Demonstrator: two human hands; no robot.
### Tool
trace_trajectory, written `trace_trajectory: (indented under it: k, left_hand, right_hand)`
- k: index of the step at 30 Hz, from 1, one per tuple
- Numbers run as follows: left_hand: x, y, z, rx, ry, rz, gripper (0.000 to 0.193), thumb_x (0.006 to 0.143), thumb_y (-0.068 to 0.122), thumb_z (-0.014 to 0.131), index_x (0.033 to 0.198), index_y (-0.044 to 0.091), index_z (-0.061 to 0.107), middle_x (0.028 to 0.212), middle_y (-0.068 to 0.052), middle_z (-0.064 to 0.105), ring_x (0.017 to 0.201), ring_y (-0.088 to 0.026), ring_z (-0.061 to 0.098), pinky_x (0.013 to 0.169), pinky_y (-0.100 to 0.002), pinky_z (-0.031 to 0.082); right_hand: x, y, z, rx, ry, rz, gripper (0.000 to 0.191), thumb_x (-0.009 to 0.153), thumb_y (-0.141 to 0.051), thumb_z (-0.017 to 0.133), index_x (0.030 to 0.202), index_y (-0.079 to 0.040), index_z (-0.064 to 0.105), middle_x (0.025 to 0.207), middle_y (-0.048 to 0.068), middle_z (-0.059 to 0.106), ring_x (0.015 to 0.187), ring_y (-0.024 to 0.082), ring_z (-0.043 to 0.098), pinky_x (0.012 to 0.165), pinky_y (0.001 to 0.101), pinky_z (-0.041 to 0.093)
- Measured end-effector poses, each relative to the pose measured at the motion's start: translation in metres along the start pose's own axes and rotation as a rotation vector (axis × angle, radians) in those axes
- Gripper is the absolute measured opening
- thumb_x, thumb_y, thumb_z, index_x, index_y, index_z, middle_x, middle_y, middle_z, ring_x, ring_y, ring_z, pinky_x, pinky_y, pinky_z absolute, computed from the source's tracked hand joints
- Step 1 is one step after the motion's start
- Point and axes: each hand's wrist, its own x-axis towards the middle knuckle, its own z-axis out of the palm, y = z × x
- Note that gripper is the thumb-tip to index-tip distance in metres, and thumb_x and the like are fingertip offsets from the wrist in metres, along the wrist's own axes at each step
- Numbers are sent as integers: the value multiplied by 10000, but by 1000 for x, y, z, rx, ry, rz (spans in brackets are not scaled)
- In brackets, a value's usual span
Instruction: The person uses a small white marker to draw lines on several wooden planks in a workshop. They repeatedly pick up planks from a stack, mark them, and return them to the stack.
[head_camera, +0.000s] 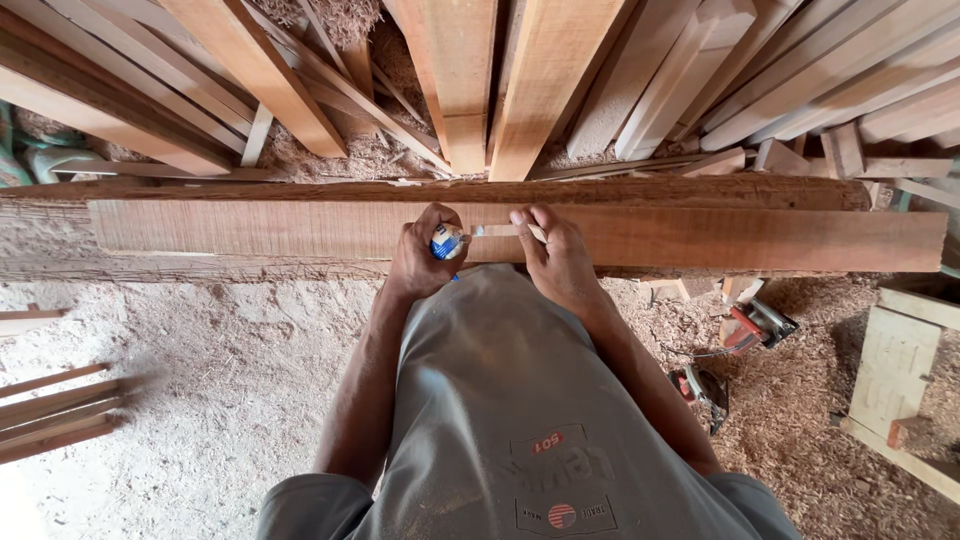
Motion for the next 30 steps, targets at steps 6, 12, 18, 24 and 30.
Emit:
trace_trajectory:
  k: [6,12,18,24,30]
  left_hand:
    - [4,0,0,17,-27,25,257,824,-6,728,1012,43,560,826,-124,679,720,-284,728,640,-389,564]
    - [4,-4,2,48,-42,73,255,846,-16,734,1014,47,554,824,-131,687,702,-283,731,619,-396,564]
    - [10,-14,2,96,-53,92,258,863,-18,706,1039,66,537,821,-120,689,669,-244,744,568,-369,587]
    - [4,-30,-1,142,-113,-233,266,844,96,756,1050,81,587,757,-153,724,685,-304,772,572,-425,599]
    - [-9,-51,2,270,-170,-385,359,875,204,771,1177,128,592,831,-191,758,775,-376,767,668,-483,613]
  right_hand:
    - [1,-3,-1,5,3,24,279,1095,-252,567,1035,14,628,836,159,683,693,248,657,650,381,515]
    - [-1,5,-1,8,-24,145,323,1089,-295,554,1012,8,633,769,144,664,643,207,623,625,376,502]
    - [-6,34,5,54,-69,192,402,1103,-407,456,1001,-76,658,699,27,589,548,132,488,481,324,412]
    - [-5,85,-16,259,-40,323,476,1130,-470,444,877,-102,608,685,-33,546,538,68,460,444,270,373]
    - [8,128,-25,-132,57,299,407,1119,-399,523,1015,-46,695,775,68,636,617,145,557,547,327,458]
